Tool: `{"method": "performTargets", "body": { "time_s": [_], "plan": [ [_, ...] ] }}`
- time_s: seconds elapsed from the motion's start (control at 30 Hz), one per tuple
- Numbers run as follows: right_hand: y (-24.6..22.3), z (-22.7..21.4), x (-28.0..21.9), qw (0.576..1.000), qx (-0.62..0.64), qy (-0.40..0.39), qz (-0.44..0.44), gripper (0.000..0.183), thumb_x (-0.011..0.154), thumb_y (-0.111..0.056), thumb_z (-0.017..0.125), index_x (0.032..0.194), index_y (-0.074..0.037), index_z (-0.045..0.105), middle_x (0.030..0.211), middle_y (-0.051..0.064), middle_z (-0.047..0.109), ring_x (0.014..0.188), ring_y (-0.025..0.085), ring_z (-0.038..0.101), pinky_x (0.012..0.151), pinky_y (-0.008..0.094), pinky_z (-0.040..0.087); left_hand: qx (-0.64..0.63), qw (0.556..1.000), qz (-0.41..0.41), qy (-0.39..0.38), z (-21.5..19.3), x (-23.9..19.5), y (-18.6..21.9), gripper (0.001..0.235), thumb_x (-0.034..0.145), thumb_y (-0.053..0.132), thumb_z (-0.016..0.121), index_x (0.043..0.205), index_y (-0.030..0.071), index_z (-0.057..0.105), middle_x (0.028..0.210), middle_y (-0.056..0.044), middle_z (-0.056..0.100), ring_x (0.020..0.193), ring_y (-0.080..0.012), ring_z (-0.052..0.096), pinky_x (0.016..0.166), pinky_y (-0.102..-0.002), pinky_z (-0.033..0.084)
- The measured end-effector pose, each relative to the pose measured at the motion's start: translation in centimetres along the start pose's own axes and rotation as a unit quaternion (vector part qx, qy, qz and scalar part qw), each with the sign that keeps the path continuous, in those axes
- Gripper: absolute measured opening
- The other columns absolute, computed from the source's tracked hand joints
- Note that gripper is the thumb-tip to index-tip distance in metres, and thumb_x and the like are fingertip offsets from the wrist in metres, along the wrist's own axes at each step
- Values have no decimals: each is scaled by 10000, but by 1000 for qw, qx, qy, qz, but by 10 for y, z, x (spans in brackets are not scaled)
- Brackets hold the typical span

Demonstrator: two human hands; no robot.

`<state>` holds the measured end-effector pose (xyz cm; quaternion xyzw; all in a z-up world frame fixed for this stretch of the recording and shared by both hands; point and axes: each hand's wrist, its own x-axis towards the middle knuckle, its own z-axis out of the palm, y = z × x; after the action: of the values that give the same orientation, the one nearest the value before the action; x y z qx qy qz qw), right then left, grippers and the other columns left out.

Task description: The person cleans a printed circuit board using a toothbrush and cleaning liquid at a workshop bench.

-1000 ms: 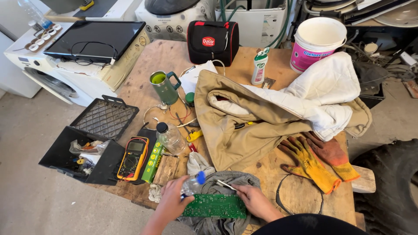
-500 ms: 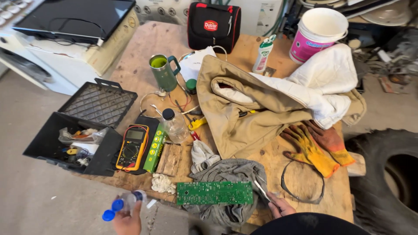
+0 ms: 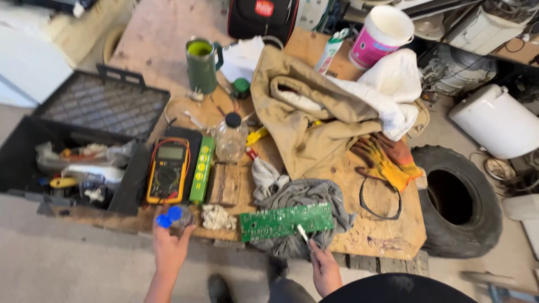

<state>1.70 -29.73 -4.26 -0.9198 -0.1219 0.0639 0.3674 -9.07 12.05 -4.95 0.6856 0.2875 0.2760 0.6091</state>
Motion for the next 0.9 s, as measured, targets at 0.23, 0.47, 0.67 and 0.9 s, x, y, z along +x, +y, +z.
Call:
{"method": "performTargets", "body": {
  "time_s": [0.23, 0.47, 0.67, 0.9],
  "plan": [
    [-23, 11, -13, 998, -19, -15, 56, 432, 954, -90, 615, 1378, -177, 633, 832, 98, 584, 700, 250, 599, 651, 324, 500, 274, 951, 100, -99, 28, -63, -56, 790, 737, 497, 860, 1277, 63, 479, 1274, -164, 576, 1263, -338, 559, 1087, -464, 479],
    [-40, 28, -3, 995, -92, -29, 12, 515, 945, -47, 601, 1431, -216, 586, 928, 114, 620, 750, 262, 629, 681, 359, 534, 271, 876, 275, -289, 81, 1, 14, 1090, 645, 503, 878, 1466, 10, 355, 1418, -216, 467, 1278, -417, 457, 1102, -535, 343],
    [-27, 38, -15, 996, -74, -28, -49, 535, 928, -23, 612, 1440, -179, 582, 917, 125, 623, 756, 271, 629, 694, 355, 539, 287, 876, 215, -322, 88, 7, 21, 980, 597, 396, 885, 1417, 66, 463, 1387, -142, 524, 1298, -339, 451, 1110, -486, 339],
    [-48, 36, 14, 996, -64, -42, 48, 424, 984, -67, 603, 1393, -179, 617, 918, 94, 631, 740, 249, 628, 642, 353, 527, 311, 868, 162, -350, 92, 16, 27, 946, 597, 360, 883, 1397, 61, 475, 1372, -141, 537, 1303, -316, 454, 1123, -471, 323]
  ]
}}
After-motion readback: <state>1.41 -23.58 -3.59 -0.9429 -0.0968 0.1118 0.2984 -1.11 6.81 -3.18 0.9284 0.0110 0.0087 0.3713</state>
